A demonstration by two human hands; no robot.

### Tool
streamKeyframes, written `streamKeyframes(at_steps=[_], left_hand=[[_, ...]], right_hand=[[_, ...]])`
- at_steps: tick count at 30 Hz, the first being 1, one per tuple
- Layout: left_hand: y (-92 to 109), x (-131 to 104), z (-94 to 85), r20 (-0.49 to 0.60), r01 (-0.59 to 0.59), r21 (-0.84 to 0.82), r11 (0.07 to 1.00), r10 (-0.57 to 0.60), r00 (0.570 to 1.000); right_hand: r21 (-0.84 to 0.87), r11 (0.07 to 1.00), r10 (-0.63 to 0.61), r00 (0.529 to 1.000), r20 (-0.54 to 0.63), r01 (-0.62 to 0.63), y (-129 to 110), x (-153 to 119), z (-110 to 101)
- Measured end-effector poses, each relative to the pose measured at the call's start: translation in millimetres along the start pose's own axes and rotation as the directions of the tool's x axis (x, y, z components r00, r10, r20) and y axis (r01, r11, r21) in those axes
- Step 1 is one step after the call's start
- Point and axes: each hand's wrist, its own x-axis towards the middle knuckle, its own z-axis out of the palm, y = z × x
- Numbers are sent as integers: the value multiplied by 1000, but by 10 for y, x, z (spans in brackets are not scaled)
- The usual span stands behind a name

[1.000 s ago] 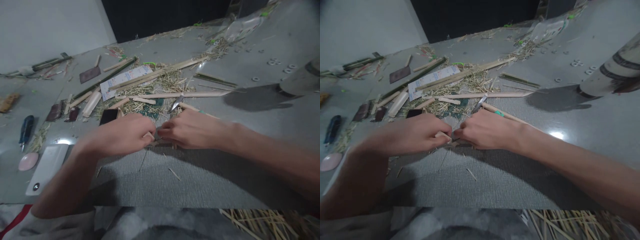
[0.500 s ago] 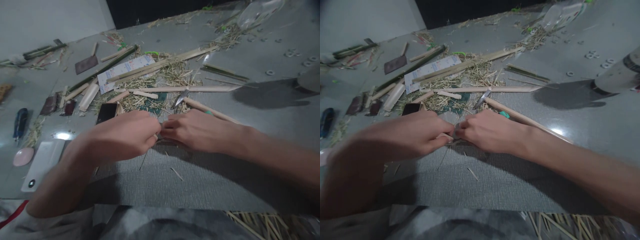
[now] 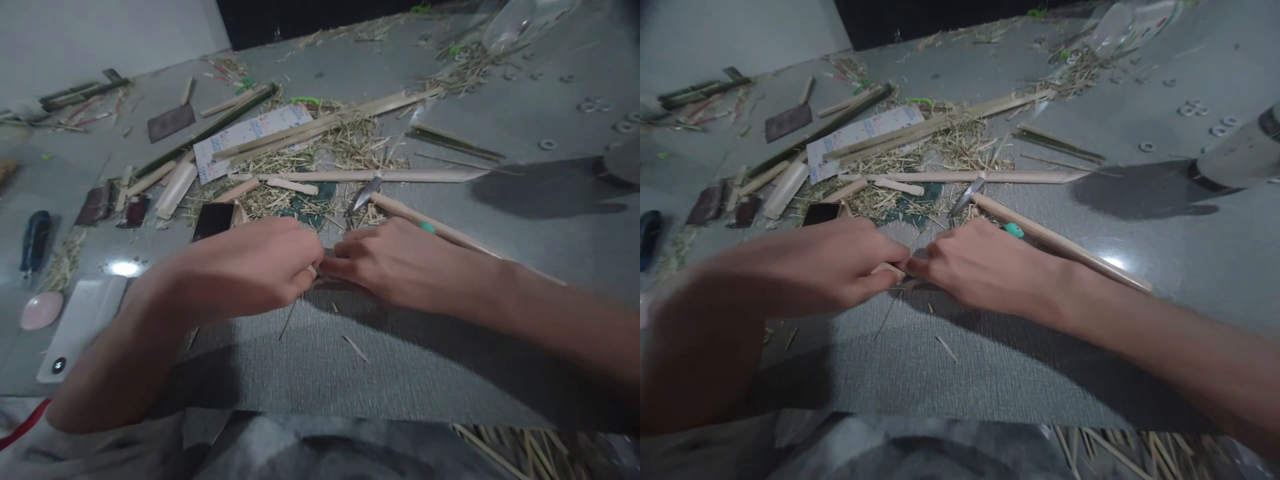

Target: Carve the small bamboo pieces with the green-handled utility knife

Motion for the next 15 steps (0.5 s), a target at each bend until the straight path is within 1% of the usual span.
streamKeyframes(at_steps=[4,8,12,15], left_hand=[[-23,-11,18,-13,-23,4,1000,23,1000],[-37,-14,34,-26,-56,0,998,56,998],[-42,-9,25,-22,-49,-8,999,49,999],[-38,-3,8,-19,-36,-15,999,36,999]], right_hand=[[23,1000,-9,999,-52,10,0,-8,68],[24,1000,-2,998,-69,4,14,-7,126],[37,999,-4,998,-69,6,26,1,127],[70,998,-5,999,-34,7,32,12,102]])
